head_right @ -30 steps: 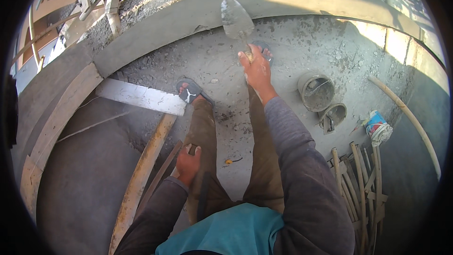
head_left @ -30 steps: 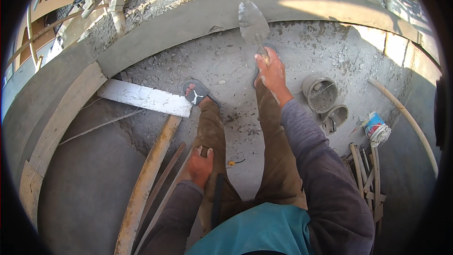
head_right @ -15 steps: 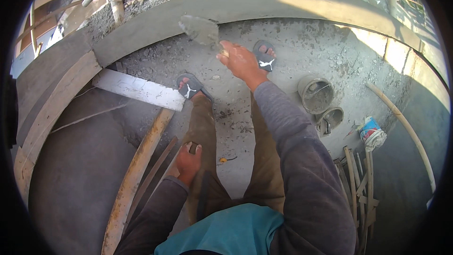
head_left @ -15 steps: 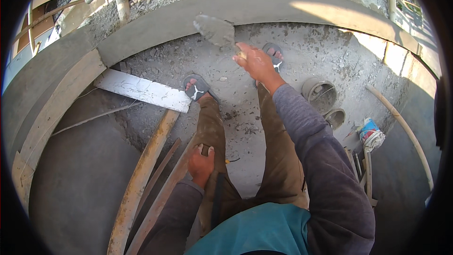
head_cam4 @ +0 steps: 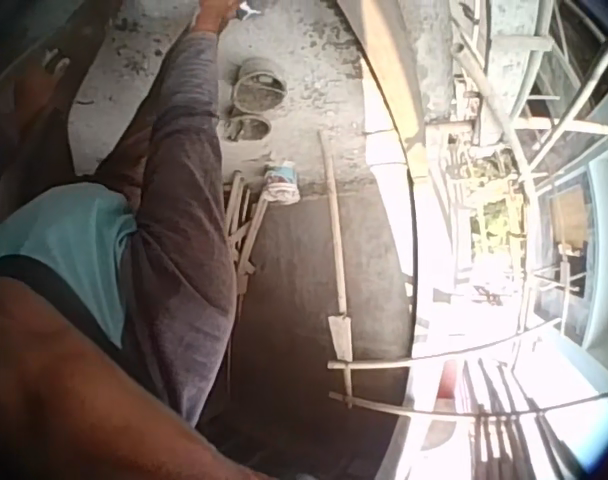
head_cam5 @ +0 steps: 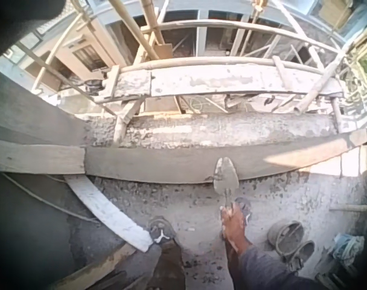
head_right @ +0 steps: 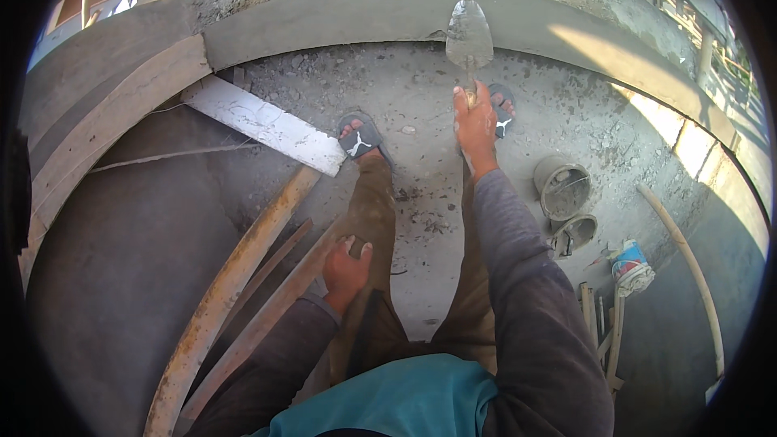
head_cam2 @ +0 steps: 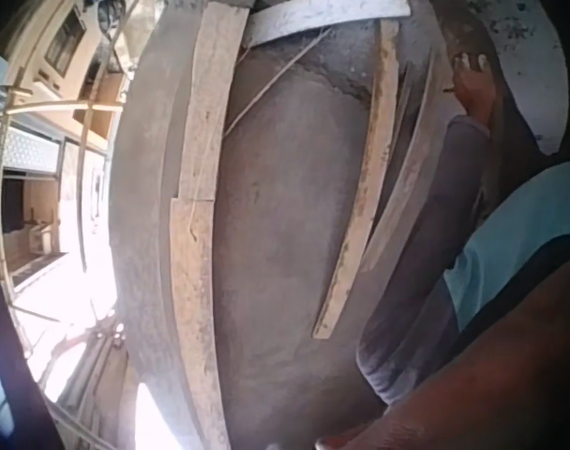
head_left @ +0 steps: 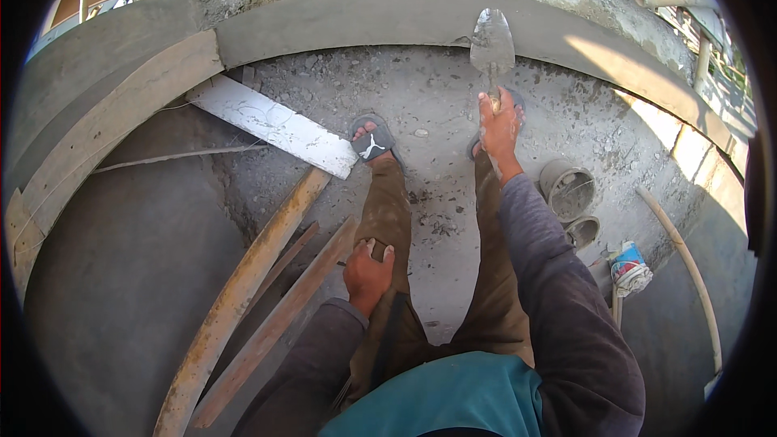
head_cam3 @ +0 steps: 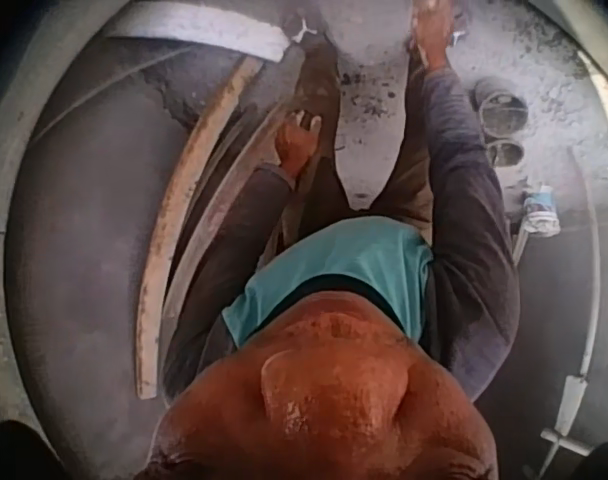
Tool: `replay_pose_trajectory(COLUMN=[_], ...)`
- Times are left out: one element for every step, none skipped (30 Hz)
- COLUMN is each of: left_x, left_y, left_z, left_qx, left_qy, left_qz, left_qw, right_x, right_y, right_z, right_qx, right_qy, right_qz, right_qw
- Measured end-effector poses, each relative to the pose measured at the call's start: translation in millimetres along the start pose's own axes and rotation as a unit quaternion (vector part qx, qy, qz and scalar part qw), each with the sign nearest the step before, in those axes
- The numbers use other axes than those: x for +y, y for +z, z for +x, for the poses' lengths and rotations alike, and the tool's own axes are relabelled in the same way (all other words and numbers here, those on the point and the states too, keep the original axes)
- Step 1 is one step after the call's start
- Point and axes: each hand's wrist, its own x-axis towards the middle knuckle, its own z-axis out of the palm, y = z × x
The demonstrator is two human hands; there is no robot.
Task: The person scrapes excess mortar off a wooden plank with a trowel, then uses the trowel to smooth the mortar along a concrete ledge.
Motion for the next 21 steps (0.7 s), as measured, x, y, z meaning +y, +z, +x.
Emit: replay_pose_trajectory(left_x=[0, -4, -8, -11, -14, -16, -19, -22, -24, -25, -24, -25, -26, -28, -32, -36, -37, -39, -41, -42, -42], left_y=[0, 1, 4, 6, 7, 8, 9, 7, 7, 6, 5, 2, 0, 2, 1, 0, 0, -1, -2, -2, -4], left_z=[-1, -1, -1, 0, 0, 0, 0, -1, -1, -2, -1, 0, 1, 2, 2, 2, 3, 3, 4, 2, 2], left_qx=[0.006, 0.011, 0.016, 0.021, 0.027, 0.027, 0.027, 0.038, 0.042, 0.046, 0.06, 0.051, 0.043, 0.058, 0.071, 0.064, 0.056, 0.065, 0.06, 0.052, 0.056], left_qy=[0.008, 0.004, 0.011, 0.017, 0.011, 0.014, 0.016, 0.006, 0.013, 0.019, 0.01, 0.017, 0.026, 0.031, 0.027, 0.02, 0.016, 0.018, 0.011, 0.004, 0.008], left_qz=[-0.007, -0.009, -0.015, -0.02, -0.024, -0.033, -0.044, -0.049, -0.052, -0.056, -0.066, -0.076, -0.087, -0.089, -0.098, -0.106, -0.114, -0.124, -0.125, -0.125, -0.133], left_qw=[1.0, 1.0, 1.0, 0.999, 0.999, 0.999, 0.999, 0.998, 0.998, 0.997, 0.996, 0.996, 0.995, 0.994, 0.992, 0.992, 0.992, 0.99, 0.99, 0.991, 0.989], right_x=[-3, -14, -23, -32, -42, -54, -65, -83, -96, -100, -98, -106, -115, -127, -141, -157, -175, -195, -214, -232, -252], right_y=[6, 13, 21, 29, 37, 44, 51, 57, 62, 66, 69, 70, 72, 69, 66, 66, 66, 69, 74, 79, 83], right_z=[2, 2, 2, -1, -5, -11, -20, -33, -46, -57, -66, -77, -88, -99, -109, -122, -137, -149, -156, -166, -176], right_qx=[-0.001, -0.03, -0.06, -0.063, -0.151, -0.237, -0.242, -0.28, -0.319, -0.326, -0.315, -0.306, -0.311, -0.343, -0.373, -0.376, -0.384, -0.392, -0.39, -0.354, -0.318], right_qy=[-0.004, -0.016, -0.029, -0.036, -0.097, -0.158, -0.168, -0.191, -0.216, -0.232, -0.229, -0.226, -0.243, -0.206, -0.168, -0.183, -0.161, -0.138, -0.151, -0.182, -0.211], right_qz=[0.001, 0.004, 0.006, 0.009, -0.018, -0.045, -0.044, -0.049, -0.057, -0.054, -0.038, -0.021, -0.018, 0.021, 0.06, 0.058, 0.078, 0.096, 0.092, 0.12, 0.148], right_qw=[1.0, 0.999, 0.998, 0.997, 0.984, 0.957, 0.955, 0.939, 0.921, 0.915, 0.92, 0.925, 0.919, 0.916, 0.91, 0.907, 0.906, 0.905, 0.904, 0.909, 0.912])
